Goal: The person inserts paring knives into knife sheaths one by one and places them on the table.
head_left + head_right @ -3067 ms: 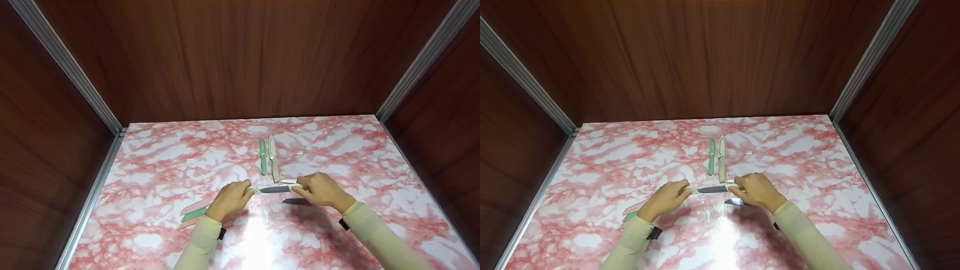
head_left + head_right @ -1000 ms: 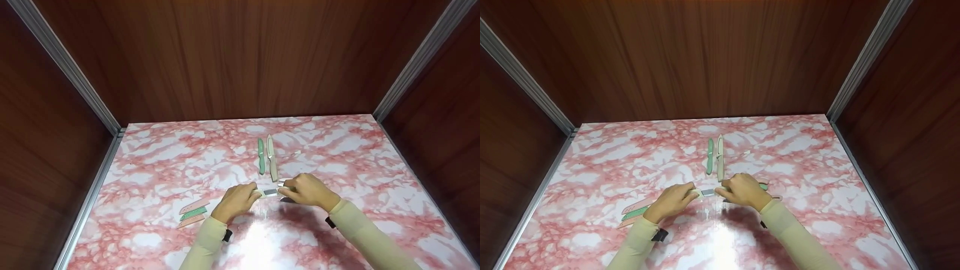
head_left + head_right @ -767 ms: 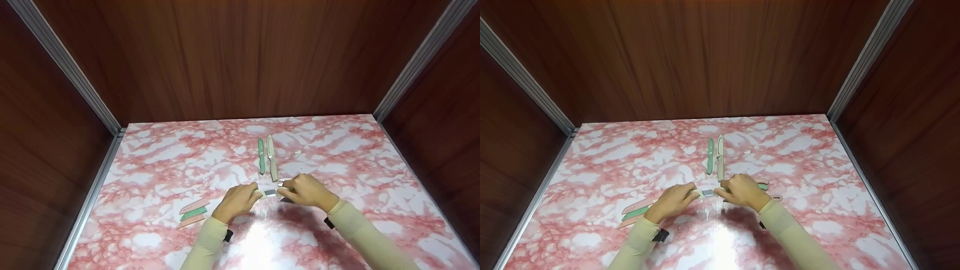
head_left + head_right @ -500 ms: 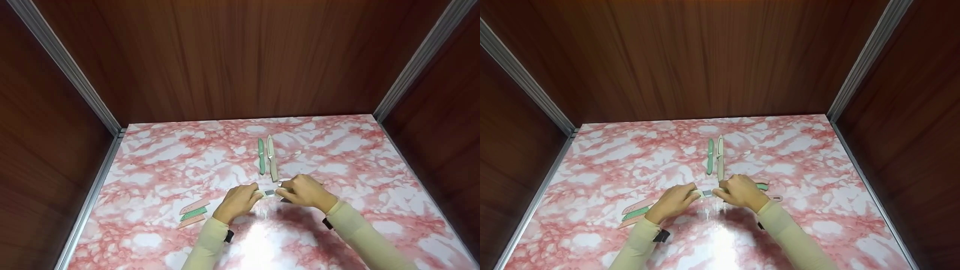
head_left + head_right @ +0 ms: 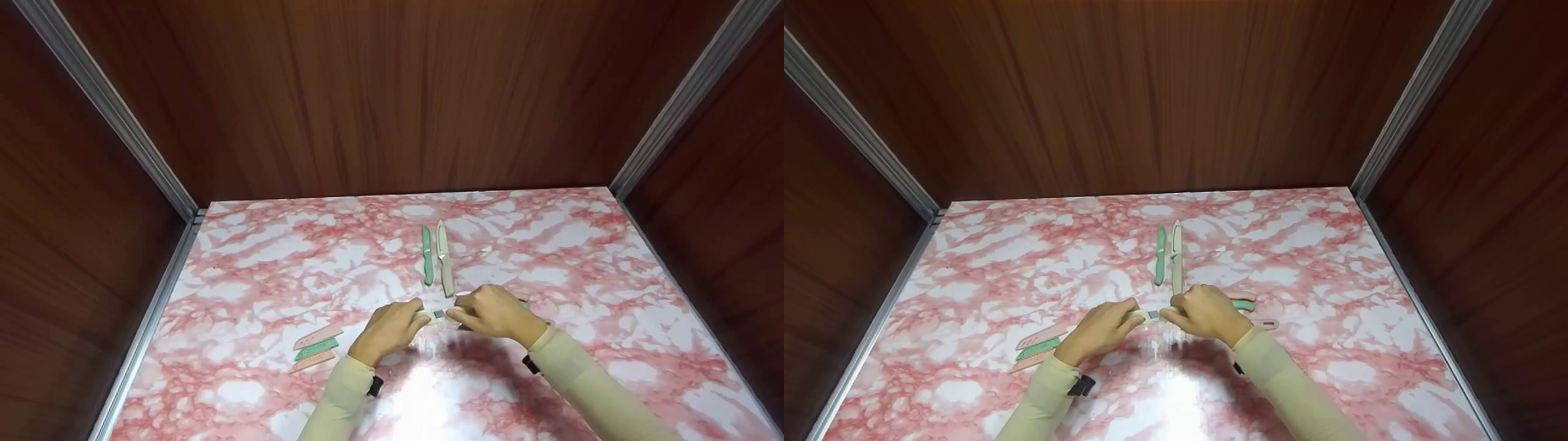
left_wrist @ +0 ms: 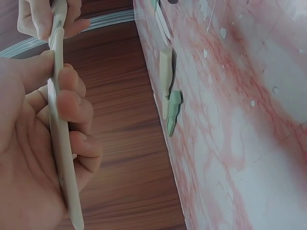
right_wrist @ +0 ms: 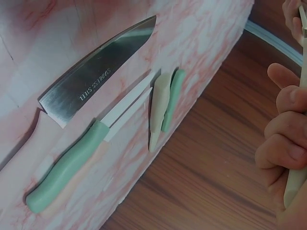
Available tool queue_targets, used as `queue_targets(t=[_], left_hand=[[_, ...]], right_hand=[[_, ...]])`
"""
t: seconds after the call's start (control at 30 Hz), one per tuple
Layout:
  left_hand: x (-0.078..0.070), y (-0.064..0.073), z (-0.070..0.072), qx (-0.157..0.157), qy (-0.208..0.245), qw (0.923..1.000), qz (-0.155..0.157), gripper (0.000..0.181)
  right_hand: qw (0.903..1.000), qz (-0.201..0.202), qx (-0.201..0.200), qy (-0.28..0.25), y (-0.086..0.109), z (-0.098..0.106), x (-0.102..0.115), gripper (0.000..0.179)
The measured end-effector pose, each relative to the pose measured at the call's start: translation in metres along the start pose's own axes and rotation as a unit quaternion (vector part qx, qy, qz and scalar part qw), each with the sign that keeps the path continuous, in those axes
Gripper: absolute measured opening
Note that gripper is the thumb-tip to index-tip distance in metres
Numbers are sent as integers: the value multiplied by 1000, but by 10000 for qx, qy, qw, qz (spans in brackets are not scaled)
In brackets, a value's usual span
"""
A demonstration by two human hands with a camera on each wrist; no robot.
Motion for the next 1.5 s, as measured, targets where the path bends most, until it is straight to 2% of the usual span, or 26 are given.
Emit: queue_targets(t=[0.33, 0.57, 1.1, 1.3, 1.5], left_hand=[[-2, -1, -1, 22, 42, 9999, -95, 22], [-3, -1, 0, -4, -13, 9998, -179, 23], [-4, -2, -3, -1, -23, 9999, -116, 22], [-4, -2, -4, 88, 30, 9999, -43, 22], [-4, -3, -5, 16, -20, 10000, -79, 23]], right_hand=[[10000, -50, 27, -59, -1, -2, 0, 37], [10000, 64, -64, -3, -5, -1, 2, 37], [9999, 123, -32, -59, -5, -4, 3, 40], [9999, 61, -4, -113, -5, -6, 2, 40], [9997, 169, -125, -115, -7, -6, 3, 40]])
Point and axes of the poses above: each hand's wrist, its own y-axis away from the middle knuckle, its own z-axis out of the back of the hand, x = y × z, the point moved 6 cm from there along -y, towards the middle knuckle, and after that the axes turned 14 degrees about -x, right-handed, at the moved point
